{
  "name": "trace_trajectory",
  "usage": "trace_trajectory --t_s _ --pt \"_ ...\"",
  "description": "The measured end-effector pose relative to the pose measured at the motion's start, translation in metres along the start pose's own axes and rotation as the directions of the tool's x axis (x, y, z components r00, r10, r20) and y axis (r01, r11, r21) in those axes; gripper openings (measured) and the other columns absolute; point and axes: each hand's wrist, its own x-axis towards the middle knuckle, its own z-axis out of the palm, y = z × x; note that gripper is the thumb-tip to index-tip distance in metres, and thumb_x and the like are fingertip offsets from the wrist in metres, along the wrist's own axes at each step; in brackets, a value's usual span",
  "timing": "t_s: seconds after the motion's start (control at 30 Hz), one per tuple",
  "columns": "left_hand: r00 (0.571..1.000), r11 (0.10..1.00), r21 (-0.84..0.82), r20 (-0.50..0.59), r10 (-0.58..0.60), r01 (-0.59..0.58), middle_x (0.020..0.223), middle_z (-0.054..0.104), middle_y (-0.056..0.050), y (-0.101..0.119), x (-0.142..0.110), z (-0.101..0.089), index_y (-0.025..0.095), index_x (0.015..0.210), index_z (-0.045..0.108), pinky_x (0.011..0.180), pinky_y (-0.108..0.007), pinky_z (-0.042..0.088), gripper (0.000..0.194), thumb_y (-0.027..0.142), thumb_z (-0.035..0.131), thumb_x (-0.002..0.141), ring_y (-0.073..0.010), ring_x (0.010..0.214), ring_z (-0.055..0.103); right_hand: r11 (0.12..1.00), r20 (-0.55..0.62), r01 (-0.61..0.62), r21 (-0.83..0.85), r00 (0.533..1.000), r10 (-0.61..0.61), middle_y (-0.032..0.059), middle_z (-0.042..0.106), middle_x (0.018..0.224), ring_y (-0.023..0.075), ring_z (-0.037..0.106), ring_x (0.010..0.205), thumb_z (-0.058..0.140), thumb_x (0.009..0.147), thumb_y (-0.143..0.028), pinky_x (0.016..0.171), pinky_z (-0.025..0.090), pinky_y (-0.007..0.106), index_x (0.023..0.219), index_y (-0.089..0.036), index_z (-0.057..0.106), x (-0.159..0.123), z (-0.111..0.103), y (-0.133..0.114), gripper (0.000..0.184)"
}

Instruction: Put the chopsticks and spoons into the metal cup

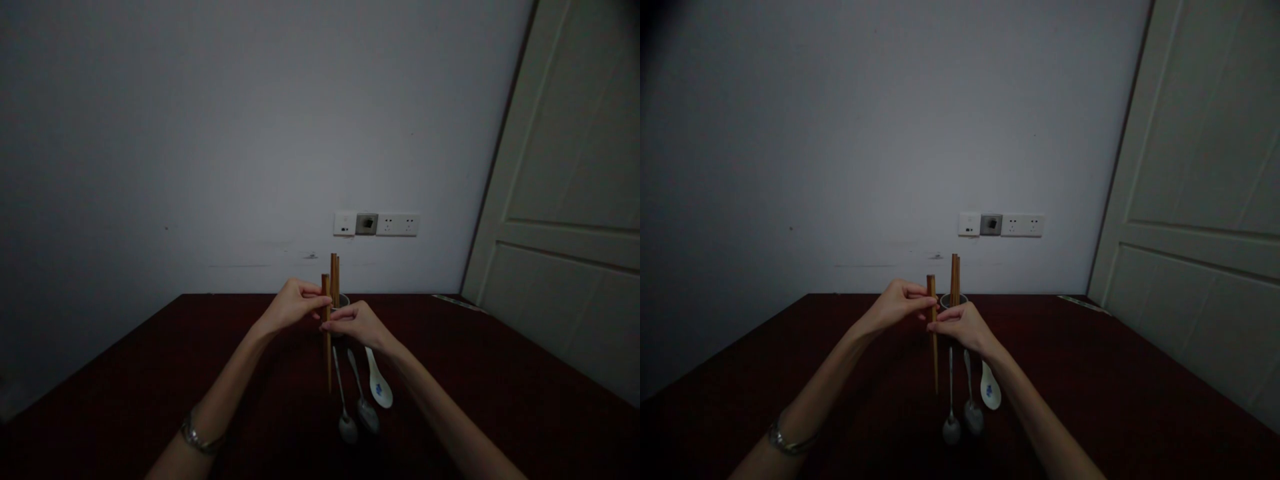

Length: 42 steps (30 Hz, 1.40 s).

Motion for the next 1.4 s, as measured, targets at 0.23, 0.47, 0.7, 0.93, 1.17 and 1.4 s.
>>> trace_trajectory --t_s 0.23,0.47,0.7,0.93,1.17,1.4 --pt "1.0 1.0 0.023 -0.017 0.018 -0.017 0.068 0.067 -0.006 -0.001 0.001 0.002 0.01 0.073 0.068 0.051 -0.02 0.044 0.023 0.031 0.061 0.069 -0.0088 0.054 0.055 1.0 -0.006 0.002 0.007 1.0 -0.002 0.0044 0.068 0.063 0.0137 0.059 0.057 0.073 0.053 -0.039 0.059 0.045 0.027 0.067 -0.013 0.071 0.0 0.001 0.0 0.03" --pt "0.996 1.0 0.012 -0.086 -0.026 0.027 0.079 0.069 -0.011 -0.008 0.003 -0.017 0.01 0.09 0.066 0.054 -0.022 0.047 0.036 0.039 0.063 0.068 -0.0152 0.066 0.063 1.0 -0.044 0.013 -0.024 0.999 -0.014 0.0064 0.07 0.07 0.0171 0.062 0.065 0.072 0.054 -0.042 0.065 0.047 0.029 0.071 -0.013 0.071 0.004 -0.007 -0.001 0.033" --pt "0.964 0.983 -0.088 -0.203 -0.174 0.159 0.079 0.068 -0.013 -0.075 0.031 -0.046 0.009 0.085 0.062 0.05 -0.022 0.046 0.041 0.048 0.056 0.072 -0.0154 0.061 0.064 0.98 -0.24 0.128 -0.153 0.957 -0.163 0.0057 0.071 0.073 0.0182 0.063 0.074 0.068 0.06 -0.039 0.073 0.046 0.029 0.07 -0.014 0.072 0.034 -0.044 -0.029 0.027" --pt "0.886 0.935 -0.162 -0.303 -0.351 0.315 0.067 0.066 -0.008 -0.149 0.044 -0.046 0.01 0.079 0.059 0.048 -0.022 0.044 0.041 0.05 0.053 0.075 -0.0136 0.053 0.061 0.958 -0.401 0.144 -0.248 0.885 -0.237 0.0089 0.07 0.072 0.0183 0.064 0.072 0.068 0.059 -0.032 0.072 0.047 0.029 0.071 -0.01 0.07 0.092 -0.078 -0.048 0.025" --pt "0.847 0.899 -0.192 -0.305 -0.436 0.394 0.056 0.062 -0.005 -0.192 0.043 -0.032 0.01 0.078 0.057 0.045 -0.021 0.041 0.042 0.051 0.05 0.077 -0.0134 0.048 0.059 0.946 -0.446 0.119 -0.3 0.86 -0.249 0.0108 0.07 0.074 0.0193 0.064 0.072 0.066 0.061 -0.031 0.069 0.046 0.028 0.073 -0.008 0.07 0.124 -0.091 -0.017 0.027" --pt "0.852 0.91 -0.196 -0.321 -0.413 0.366 0.05 0.058 -0.003 -0.211 0.041 -0.015 0.01 0.074 0.056 0.041 -0.02 0.037 0.041 0.05 0.048 0.078 -0.0128 0.043 0.057 0.948 -0.451 0.071 -0.309 0.867 -0.212 0.0104 0.07 0.077 0.0203 0.063 0.075 0.066 0.06 -0.035 0.068 0.046 0.027 0.077 -0.008 0.071 0.133 -0.088 0.026 0.032"
